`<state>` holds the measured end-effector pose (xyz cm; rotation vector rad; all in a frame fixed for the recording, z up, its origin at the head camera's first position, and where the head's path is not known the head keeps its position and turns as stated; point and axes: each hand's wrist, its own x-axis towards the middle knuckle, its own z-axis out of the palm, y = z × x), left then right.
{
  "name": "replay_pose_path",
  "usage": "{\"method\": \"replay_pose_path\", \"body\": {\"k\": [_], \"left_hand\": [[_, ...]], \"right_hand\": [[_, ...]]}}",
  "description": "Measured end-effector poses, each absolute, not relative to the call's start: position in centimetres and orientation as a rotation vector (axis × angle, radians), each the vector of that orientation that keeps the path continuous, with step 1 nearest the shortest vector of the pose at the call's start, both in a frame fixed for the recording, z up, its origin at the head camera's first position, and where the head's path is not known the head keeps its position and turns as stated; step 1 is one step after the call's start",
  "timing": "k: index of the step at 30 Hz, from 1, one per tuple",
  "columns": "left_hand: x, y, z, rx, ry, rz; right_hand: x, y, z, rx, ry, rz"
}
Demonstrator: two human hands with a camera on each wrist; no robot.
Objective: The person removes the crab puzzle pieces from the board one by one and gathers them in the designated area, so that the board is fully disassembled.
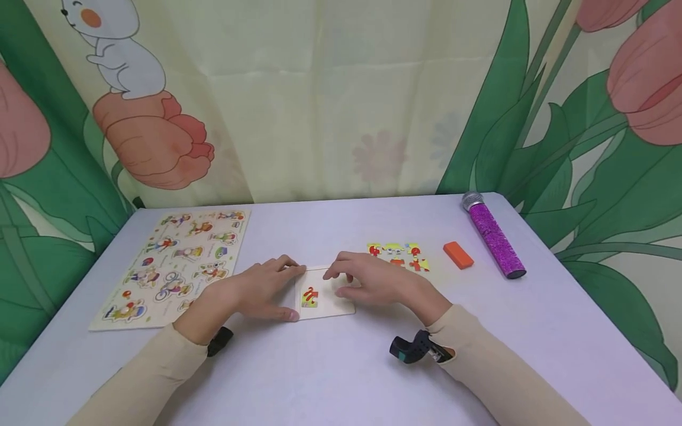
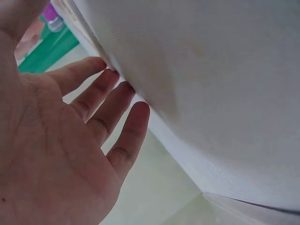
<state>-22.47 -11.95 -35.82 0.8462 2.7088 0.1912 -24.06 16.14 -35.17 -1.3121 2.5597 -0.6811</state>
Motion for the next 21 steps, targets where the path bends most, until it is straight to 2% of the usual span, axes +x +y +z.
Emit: {"method": "replay_pose_path", "body": {"k": [21], "left_hand": [[-22.7,-12.2,-35.9,0.88,2.71,0.155]], "right_hand": [[-24.1,12.3,-36.6,-1.437,2.469,-0.628]]}}
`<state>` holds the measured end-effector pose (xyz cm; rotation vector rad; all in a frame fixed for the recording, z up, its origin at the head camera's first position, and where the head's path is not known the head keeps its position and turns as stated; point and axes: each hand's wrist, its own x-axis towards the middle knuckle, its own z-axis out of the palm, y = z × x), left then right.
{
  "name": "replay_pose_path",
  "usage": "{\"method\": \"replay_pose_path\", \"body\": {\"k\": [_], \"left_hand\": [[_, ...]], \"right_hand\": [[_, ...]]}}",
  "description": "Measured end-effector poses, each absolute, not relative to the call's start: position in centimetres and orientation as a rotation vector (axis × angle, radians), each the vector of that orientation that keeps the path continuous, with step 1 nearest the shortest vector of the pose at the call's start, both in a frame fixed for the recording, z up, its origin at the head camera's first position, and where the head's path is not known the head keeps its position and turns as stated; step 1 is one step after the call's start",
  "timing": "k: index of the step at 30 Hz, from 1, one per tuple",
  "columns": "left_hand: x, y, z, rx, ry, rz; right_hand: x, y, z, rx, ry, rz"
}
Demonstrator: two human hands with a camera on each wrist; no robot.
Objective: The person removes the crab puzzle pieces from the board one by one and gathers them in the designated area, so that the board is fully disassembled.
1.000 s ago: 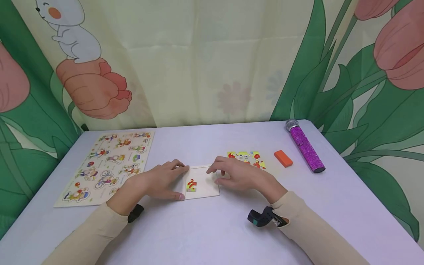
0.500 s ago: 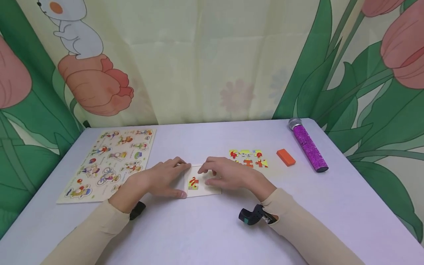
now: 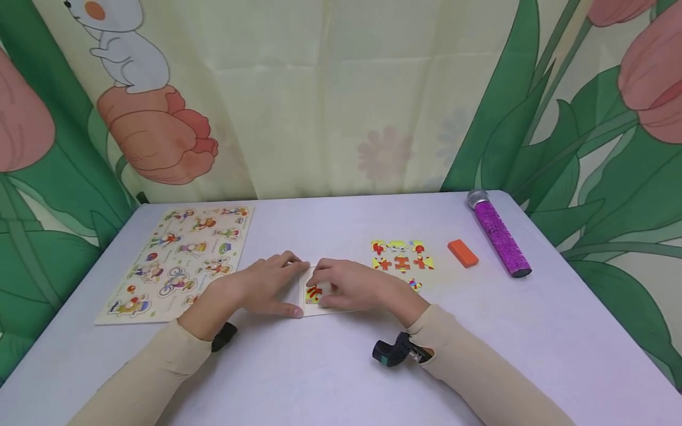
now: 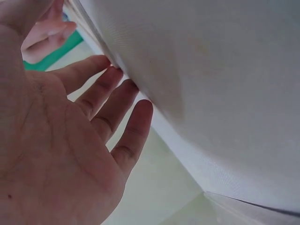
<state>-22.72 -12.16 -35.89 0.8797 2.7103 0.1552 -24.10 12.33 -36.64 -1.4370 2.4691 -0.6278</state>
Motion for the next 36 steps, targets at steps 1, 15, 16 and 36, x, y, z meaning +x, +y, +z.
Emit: {"method": "replay_pose_path", "body": {"k": [1,15,16,36], "left_hand": [[-22.7,-12.1,-35.9,0.879,2.71,0.157],[-22.6,-12.4,-36.0,0.872,2.72,0.188],[-22.6,-12.4,-36.1,0.875,2.719,0.198],[-22.8,-12.3,-36.1,0.888,2.732,0.184]], "right_hand": [[-24.0,12.2,-36.7,-1.435,2.478,-0.618],[-22.1,11.1,-36.9,-1.27,2.645,-0.49],[-21.9,11.0,-36.9,-1.26,2.647,-0.495],[-22.4,12.9,-36.2,-1.315,2.538,-0.685]]}}
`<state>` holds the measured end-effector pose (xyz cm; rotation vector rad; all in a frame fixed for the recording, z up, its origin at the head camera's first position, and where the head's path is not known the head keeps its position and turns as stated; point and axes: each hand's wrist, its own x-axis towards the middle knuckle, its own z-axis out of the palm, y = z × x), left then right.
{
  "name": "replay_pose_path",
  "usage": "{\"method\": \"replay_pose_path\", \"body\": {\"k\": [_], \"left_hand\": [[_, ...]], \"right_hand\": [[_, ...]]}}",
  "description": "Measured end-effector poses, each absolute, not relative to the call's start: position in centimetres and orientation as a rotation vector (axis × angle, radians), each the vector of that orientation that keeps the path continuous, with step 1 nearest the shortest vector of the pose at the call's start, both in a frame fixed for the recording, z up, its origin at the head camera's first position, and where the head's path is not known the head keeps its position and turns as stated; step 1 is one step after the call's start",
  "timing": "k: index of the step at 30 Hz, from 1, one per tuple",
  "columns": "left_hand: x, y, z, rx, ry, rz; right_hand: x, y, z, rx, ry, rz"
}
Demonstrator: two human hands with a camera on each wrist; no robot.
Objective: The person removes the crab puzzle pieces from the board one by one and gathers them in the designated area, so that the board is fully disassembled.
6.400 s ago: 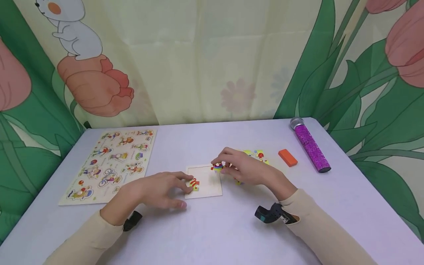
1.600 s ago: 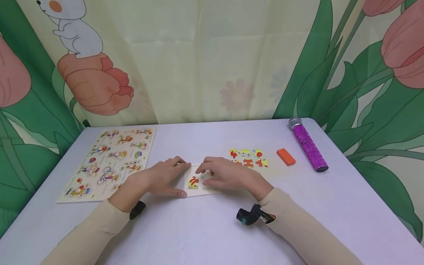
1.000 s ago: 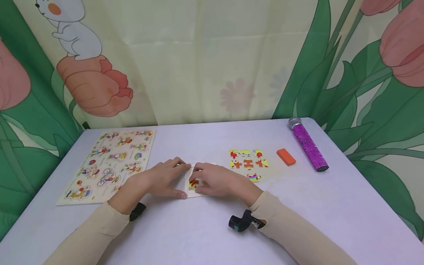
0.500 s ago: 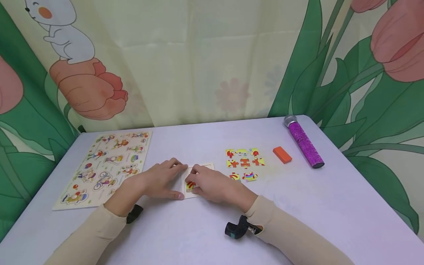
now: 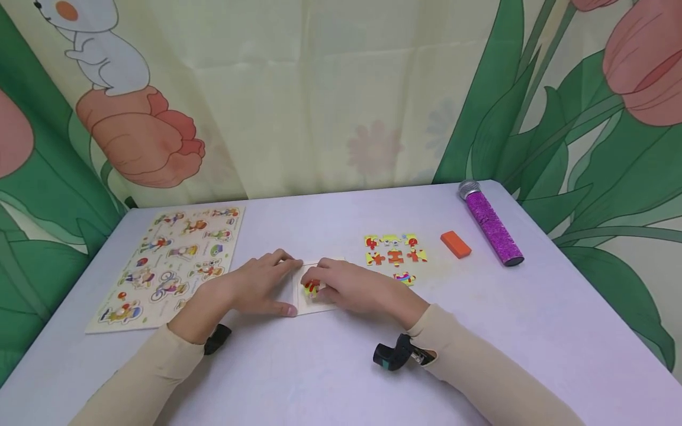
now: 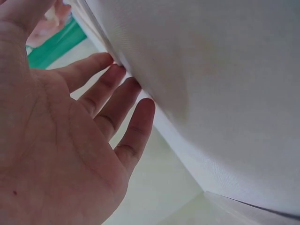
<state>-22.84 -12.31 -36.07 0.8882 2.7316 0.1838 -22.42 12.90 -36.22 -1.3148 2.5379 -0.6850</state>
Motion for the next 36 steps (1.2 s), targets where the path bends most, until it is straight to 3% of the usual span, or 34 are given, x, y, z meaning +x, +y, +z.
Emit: {"method": "replay_pose_path", "body": {"k": [36], "left_hand": [[-23.0,-12.2,-35.6,0.856,2.715,0.208]], "right_hand": [[-23.6,16.3,-35.0,-1.303,2.577,-0.765]]}}
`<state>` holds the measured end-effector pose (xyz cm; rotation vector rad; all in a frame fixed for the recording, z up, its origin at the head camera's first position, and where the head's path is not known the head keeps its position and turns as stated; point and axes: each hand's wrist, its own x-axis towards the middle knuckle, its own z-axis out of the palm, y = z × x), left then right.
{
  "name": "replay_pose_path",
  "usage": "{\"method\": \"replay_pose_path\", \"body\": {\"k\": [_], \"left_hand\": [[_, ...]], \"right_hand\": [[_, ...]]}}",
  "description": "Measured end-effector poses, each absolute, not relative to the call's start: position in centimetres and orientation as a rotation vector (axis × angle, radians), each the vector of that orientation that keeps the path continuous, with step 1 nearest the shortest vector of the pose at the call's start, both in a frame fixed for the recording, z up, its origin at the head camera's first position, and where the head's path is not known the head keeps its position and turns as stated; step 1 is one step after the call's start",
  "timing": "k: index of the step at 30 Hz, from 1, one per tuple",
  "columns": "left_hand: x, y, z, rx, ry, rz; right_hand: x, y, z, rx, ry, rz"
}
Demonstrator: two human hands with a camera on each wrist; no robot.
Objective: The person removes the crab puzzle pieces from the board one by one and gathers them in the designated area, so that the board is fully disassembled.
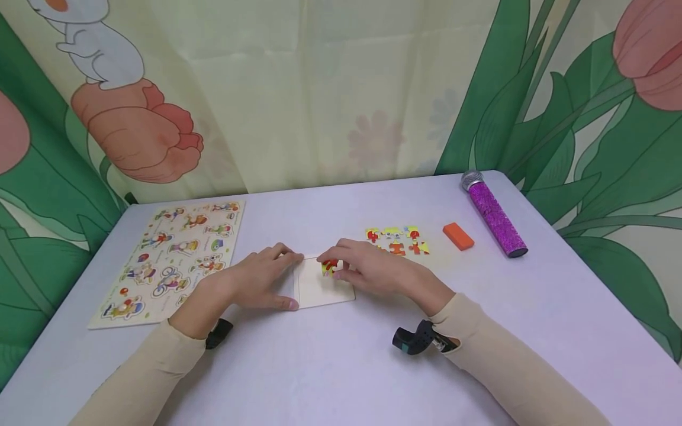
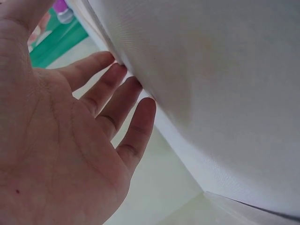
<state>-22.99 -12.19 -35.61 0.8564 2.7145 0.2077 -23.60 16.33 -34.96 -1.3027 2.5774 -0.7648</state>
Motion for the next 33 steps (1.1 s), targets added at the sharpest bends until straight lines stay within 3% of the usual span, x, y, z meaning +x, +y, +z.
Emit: {"method": "replay_pose_path", "body": {"k": [13,33], "left_hand": [[-23.0,-12.2,-35.4,0.886,2.707,0.215],[-22.9,-12.3,-35.4,0.874,2.704,0.234]], "right_hand": [[-24.1,19.6,-33.5,-1.281,2.668,-0.851],[-23.8,21.0,-34.8,-1.161,2.699,-0.767]]}}
